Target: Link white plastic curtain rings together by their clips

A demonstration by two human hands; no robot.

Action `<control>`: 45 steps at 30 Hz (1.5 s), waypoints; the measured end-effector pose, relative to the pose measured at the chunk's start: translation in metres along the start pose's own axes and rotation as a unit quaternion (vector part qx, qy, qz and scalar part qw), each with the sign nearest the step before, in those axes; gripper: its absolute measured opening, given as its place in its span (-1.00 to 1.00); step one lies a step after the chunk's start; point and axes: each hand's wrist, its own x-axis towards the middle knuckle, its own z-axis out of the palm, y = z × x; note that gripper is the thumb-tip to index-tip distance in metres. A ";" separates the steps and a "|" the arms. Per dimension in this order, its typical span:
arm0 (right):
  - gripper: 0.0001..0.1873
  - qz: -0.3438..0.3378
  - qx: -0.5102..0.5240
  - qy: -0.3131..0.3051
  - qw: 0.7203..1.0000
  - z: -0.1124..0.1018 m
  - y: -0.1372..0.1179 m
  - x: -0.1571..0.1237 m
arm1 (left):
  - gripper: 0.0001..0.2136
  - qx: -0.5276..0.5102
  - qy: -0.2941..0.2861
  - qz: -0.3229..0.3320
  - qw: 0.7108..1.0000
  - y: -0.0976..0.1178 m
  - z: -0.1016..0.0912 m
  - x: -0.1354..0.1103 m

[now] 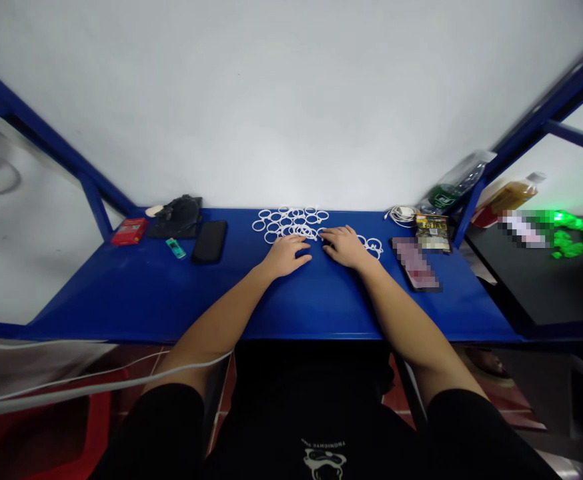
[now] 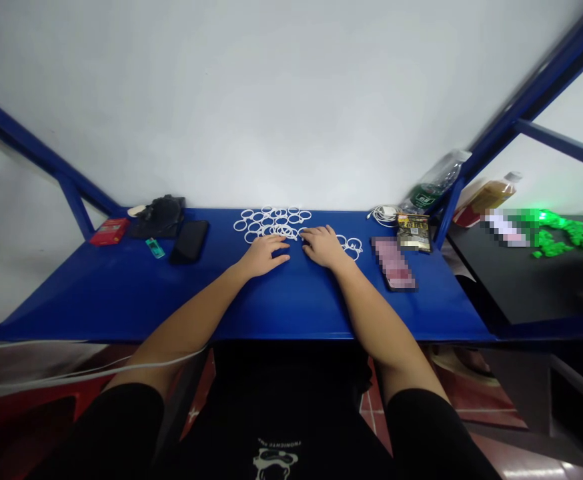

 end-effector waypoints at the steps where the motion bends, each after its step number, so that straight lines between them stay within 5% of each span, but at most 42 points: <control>1: -0.53 0.004 -0.003 -0.009 1.000 0.000 -0.001 0.000 | -0.72 -0.003 0.002 -0.003 1.000 0.001 -0.001 0.000; 11: -0.85 0.055 -0.028 0.006 0.998 -0.017 0.008 -0.007 | -0.76 -0.050 0.053 0.045 0.996 -0.001 0.000 0.002; 14: -0.89 0.009 0.108 0.040 0.993 -0.012 -0.002 -0.005 | -0.67 -0.066 0.074 0.049 0.994 0.003 -0.001 0.000; 17: -0.92 -0.024 0.294 0.052 0.954 -0.004 -0.018 -0.003 | -0.61 -0.084 0.077 0.066 0.991 0.006 -0.005 -0.001; 21: -0.86 -0.043 0.387 0.048 0.920 0.002 -0.029 -0.002 | -0.70 -0.084 0.045 0.098 0.991 0.007 -0.007 0.001; 45: -0.78 -0.064 0.326 0.027 0.943 0.000 -0.027 -0.004 | -0.58 -0.045 -0.008 0.074 0.996 0.012 -0.011 -0.002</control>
